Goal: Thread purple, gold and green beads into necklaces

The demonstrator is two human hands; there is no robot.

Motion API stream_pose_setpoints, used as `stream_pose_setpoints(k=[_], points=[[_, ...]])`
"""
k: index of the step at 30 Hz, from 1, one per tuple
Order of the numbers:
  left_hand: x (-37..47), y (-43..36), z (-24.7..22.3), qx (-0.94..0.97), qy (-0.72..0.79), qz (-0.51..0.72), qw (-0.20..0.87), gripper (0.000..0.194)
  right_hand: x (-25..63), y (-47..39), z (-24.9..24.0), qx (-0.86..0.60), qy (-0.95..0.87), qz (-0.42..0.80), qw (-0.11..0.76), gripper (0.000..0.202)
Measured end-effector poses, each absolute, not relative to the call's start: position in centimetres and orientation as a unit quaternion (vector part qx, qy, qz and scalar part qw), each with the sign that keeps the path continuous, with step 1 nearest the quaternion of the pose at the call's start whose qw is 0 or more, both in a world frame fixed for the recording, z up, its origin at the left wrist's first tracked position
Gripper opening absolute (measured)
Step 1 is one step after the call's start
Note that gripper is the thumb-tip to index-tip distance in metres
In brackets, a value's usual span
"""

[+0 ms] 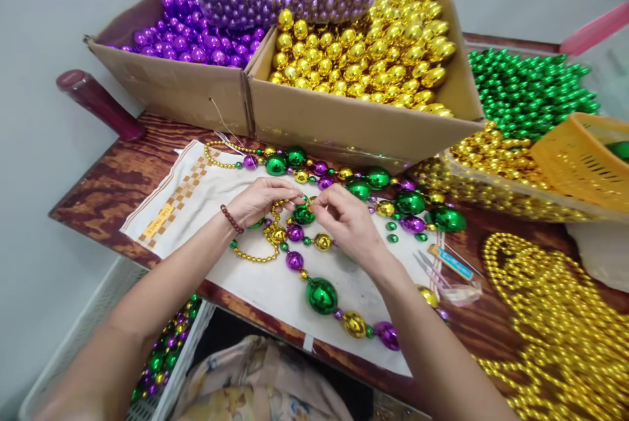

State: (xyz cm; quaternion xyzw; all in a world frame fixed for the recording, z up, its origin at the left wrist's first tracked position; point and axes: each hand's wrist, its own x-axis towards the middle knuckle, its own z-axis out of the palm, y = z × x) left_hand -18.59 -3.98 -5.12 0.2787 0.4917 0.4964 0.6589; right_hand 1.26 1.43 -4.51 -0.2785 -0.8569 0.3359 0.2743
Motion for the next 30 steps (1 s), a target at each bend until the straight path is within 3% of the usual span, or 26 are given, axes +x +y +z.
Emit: stream_pose_setpoints(k=[4,9,14,20,25,30], points=[[-18.5,-3.8,-4.9,0.292,0.485,0.499,0.656,0.01,1.4,0.5,-4.2,-0.21,-0.889,0.348,0.21,0.017],[-18.3,-4.2,-3.7,0.391,0.498,0.46,0.623,0.009,0.8,2.7,-3.8,-0.273,-0.769,0.529,0.235,0.02],[-18.2,-4.5,-3.6,0.522,0.511,0.439,0.523,0.008,-0.5,5.5,-3.4,-0.242,-0.698,0.672,0.057,0.019],[-17.9,-4.2,-5.0,0.659,0.546,0.424,0.296,0.01,-1.4,7.5,-4.2,-0.215,-0.642,0.73,-0.089,0.019],[-17.5,-3.8,-5.6,0.654,0.547,0.451,0.263,0.014,-1.9,7.7,-5.5,-0.264,-0.601,0.749,-0.094,0.022],[-17.4,-3.6,-5.6,0.576,0.592,0.476,0.303,0.008,-1.3,7.5,-5.4,-0.316,-0.636,0.704,0.019,0.023]])
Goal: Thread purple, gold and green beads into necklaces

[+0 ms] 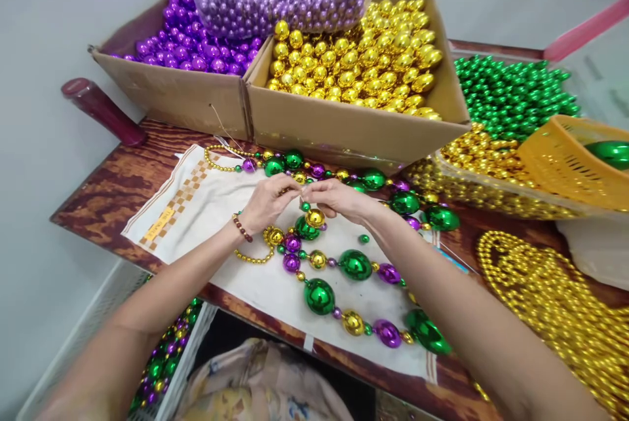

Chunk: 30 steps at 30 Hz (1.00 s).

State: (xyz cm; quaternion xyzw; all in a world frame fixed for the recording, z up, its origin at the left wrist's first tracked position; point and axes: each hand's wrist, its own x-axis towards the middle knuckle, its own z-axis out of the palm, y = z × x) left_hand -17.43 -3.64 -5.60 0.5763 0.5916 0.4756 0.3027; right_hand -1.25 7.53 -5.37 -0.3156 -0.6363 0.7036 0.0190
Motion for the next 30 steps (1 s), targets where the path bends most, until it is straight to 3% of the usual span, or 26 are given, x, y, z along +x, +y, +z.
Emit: stream_pose_setpoints(k=[3,6,9,11,13,18,24,27,30], points=[[-17.6,-3.4,-5.5,0.442,0.601,0.489,0.452,0.01,-0.6,6.6,-4.5,-0.335,-0.725,0.59,0.118,0.021],[-17.8,-3.2,-5.2,0.332,0.561,0.503,0.567,0.015,-0.1,4.2,-3.8,-0.324,-0.839,0.399,0.177,0.019],[-18.1,-3.2,-4.9,0.274,0.51,0.517,0.631,0.02,0.1,1.9,-4.1,-0.297,-0.908,0.26,0.142,0.021],[-18.2,-3.3,-4.7,0.257,0.487,0.51,0.66,0.022,0.3,1.4,-4.5,-0.28,-0.924,0.244,0.09,0.021],[-18.3,-3.5,-4.5,0.268,0.476,0.498,0.673,0.021,0.6,2.0,-4.7,-0.258,-0.917,0.295,0.068,0.021],[-18.1,-4.2,-2.9,0.407,0.46,0.438,0.656,0.019,0.8,5.2,-3.6,-0.287,-0.78,0.516,0.205,0.027],[-17.7,-4.2,-2.2,0.598,0.506,0.416,0.461,0.013,-0.5,7.2,-2.8,-0.186,-0.684,0.705,0.002,0.021],[-17.6,-4.2,-3.0,0.642,0.521,0.415,0.38,0.013,-1.0,7.5,-3.4,-0.174,-0.649,0.739,-0.062,0.018],[-17.5,-4.2,-3.7,0.645,0.522,0.423,0.364,0.013,-1.3,7.4,-4.4,-0.181,-0.637,0.744,-0.085,0.015]])
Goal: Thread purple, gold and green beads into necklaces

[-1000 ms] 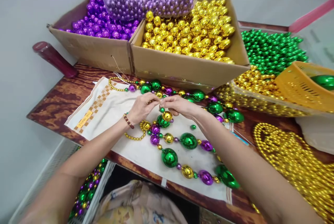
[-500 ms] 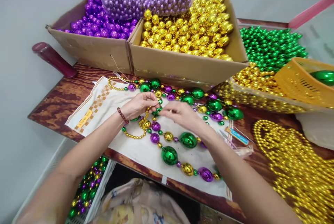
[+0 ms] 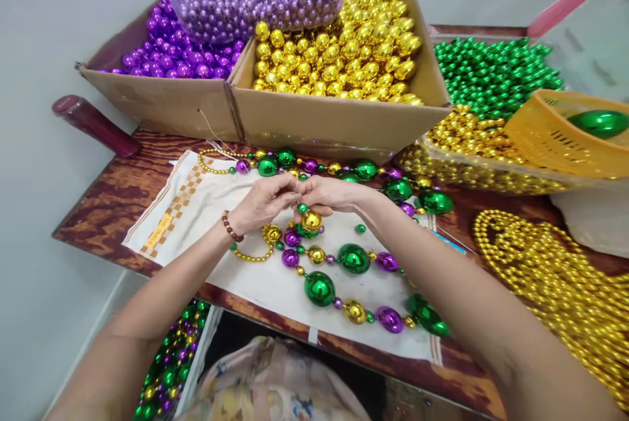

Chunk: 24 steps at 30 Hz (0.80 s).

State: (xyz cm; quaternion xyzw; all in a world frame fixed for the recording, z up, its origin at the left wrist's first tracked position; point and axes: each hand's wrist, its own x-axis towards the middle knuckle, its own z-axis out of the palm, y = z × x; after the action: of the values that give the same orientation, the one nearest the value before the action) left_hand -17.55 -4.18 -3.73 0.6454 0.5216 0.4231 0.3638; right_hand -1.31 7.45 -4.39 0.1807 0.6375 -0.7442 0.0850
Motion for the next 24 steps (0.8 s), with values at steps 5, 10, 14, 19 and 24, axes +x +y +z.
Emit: stream_pose_setpoints(k=[5,10,14,19,24], points=[[-17.5,-4.2,-4.2,0.566,0.505,0.493,0.426,0.025,-1.1,7.3,-5.0,0.253,0.674,-0.692,-0.045,0.027],[-17.4,-4.2,-5.2,0.473,0.5,0.569,0.45,0.033,0.2,6.7,-4.5,0.266,0.764,-0.55,-0.207,0.024],[-17.3,-4.3,-5.8,0.365,0.478,0.651,0.463,0.03,1.9,5.1,-4.9,0.263,0.8,-0.474,-0.259,0.023],[-16.8,-4.6,-5.1,0.231,0.395,0.712,0.533,0.022,3.3,3.1,-4.1,0.243,0.759,-0.523,-0.302,0.021],[-15.5,-4.8,-2.7,0.179,0.357,0.709,0.581,0.012,1.8,2.2,-1.3,0.133,0.659,-0.615,-0.412,0.017]])
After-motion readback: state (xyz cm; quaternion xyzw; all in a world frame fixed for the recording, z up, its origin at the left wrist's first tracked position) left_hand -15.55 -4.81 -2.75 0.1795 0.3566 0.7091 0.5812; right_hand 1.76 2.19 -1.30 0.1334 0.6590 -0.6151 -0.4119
